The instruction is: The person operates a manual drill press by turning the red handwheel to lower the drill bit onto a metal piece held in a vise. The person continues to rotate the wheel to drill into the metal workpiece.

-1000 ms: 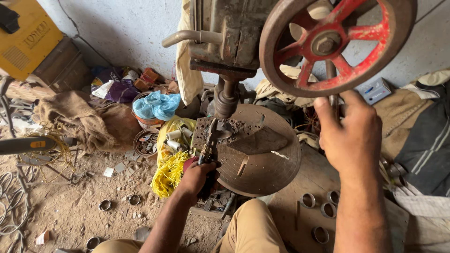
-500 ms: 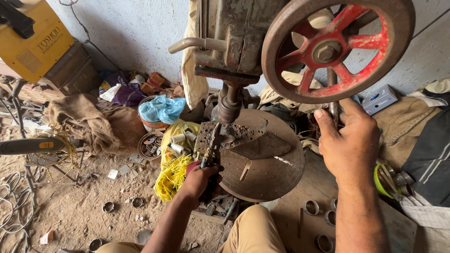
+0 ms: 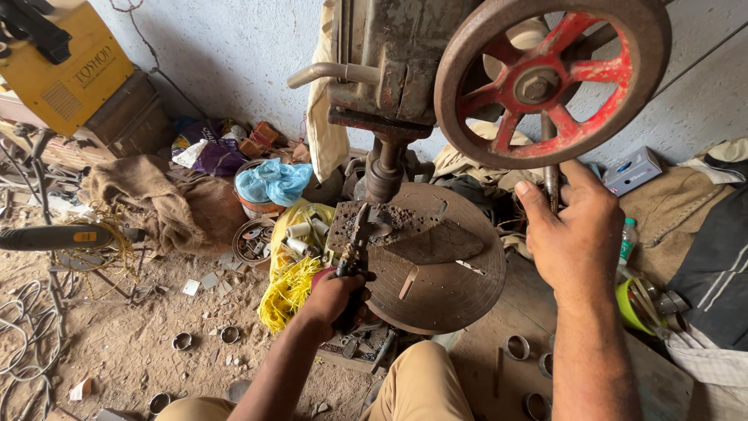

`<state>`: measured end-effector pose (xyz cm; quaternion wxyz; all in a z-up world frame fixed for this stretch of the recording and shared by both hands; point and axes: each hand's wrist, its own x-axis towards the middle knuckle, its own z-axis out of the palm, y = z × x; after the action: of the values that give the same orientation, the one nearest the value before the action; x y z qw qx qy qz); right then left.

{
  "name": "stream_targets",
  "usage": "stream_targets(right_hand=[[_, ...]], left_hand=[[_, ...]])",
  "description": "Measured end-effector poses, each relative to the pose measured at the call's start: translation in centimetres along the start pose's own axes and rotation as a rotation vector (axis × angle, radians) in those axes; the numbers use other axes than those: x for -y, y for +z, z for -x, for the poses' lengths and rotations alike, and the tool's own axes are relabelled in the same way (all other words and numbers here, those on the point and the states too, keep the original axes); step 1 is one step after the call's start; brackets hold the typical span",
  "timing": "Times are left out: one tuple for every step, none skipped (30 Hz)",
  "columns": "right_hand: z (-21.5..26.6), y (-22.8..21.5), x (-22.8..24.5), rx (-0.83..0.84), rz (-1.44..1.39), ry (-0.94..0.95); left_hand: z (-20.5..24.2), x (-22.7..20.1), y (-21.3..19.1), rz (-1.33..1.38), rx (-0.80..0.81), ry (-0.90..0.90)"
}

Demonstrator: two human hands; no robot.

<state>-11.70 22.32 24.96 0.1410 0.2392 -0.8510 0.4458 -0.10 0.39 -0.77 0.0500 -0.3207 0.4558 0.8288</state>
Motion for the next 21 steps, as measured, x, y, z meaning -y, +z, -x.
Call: stream_targets(right_hand=[[0.0, 0.0, 0.0, 0.003, -0.009, 0.004], [0.0, 0.0, 0.1, 0.005, -0.018, 0.008], [0.0, 0.0, 0.2, 0.006, -0.025, 0.004], [0.0, 0.0, 0.2, 0.006, -0.030, 0.001], [0.0, -0.1, 0.2, 0.005, -0.036, -0.002], [0.0, -0.1, 0.2, 0.002, -0.005, -0.018], [0.0, -0.2, 0.2, 0.000, 0.025, -0.033], [0.0, -0.2, 0.2, -0.001, 0.054, -0.049], [0.0, -0.2, 0.1, -0.001, 0.064, -0.049], [0.0, -0.3, 0.1, -0.002, 0.075, -0.049], [0.0, -0.3, 0.0, -0.004, 0.087, -0.049], [0.0, -0.3, -0.1, -0.005, 0.080, -0.074], [0.0, -0.4, -0.2, -0.006, 0.073, -0.099], [0.0, -0.4, -0.2, -0.006, 0.066, -0.124], [-0.1, -0.3, -0.3, -0.002, 0.060, -0.107], [-0.1, -0.3, -0.3, 0.000, 0.055, -0.088], [-0.1, -0.4, -0.5, 0.001, 0.050, -0.069], [-0.1, -0.4, -0.6, -0.012, 0.058, -0.126], [-0.2, -0.4, -0.7, -0.025, 0.065, -0.183], [-0.2, -0.5, -0.8, -0.036, 0.073, -0.243], [-0.3, -0.5, -0.8, -0.029, 0.076, -0.224]], left_hand=[[0.2, -0.1, 0.1, 0.017, 0.006, -0.014], [0.4, -0.3, 0.2, 0.034, 0.012, -0.027], [0.7, -0.4, 0.3, 0.051, 0.018, -0.040], [1.0, -0.7, 0.5, 0.057, 0.019, -0.049], [1.3, -0.9, 0.8, 0.064, 0.020, -0.058], [1.6, -1.2, 1.0, 0.071, 0.020, -0.068], [1.9, -1.4, 1.2, 0.080, -0.005, -0.106], [2.3, -1.6, 1.3, 0.090, -0.031, -0.145], [2.5, -1.8, 1.3, 0.101, -0.058, -0.184], [2.7, -1.9, 1.4, 0.099, -0.035, -0.182], [2.8, -2.0, 1.5, 0.097, -0.013, -0.180], [2.8, -2.0, 1.5, 0.094, 0.011, -0.178], [2.9, -2.0, 1.4, 0.100, 0.049, -0.174], [2.9, -1.8, 1.2, 0.106, 0.087, -0.170], [2.9, -1.7, 1.1, 0.113, 0.124, -0.165], [2.8, -1.5, 1.0, 0.105, 0.117, -0.153], [2.5, -1.3, 0.9, 0.097, 0.111, -0.142], [2.2, -1.2, 0.8, 0.088, 0.106, -0.131], [2.0, -1.0, 0.8, 0.090, 0.085, -0.113], [1.7, -0.9, 0.7, 0.093, 0.063, -0.093], [1.5, -0.7, 0.6, 0.096, 0.041, -0.074]])
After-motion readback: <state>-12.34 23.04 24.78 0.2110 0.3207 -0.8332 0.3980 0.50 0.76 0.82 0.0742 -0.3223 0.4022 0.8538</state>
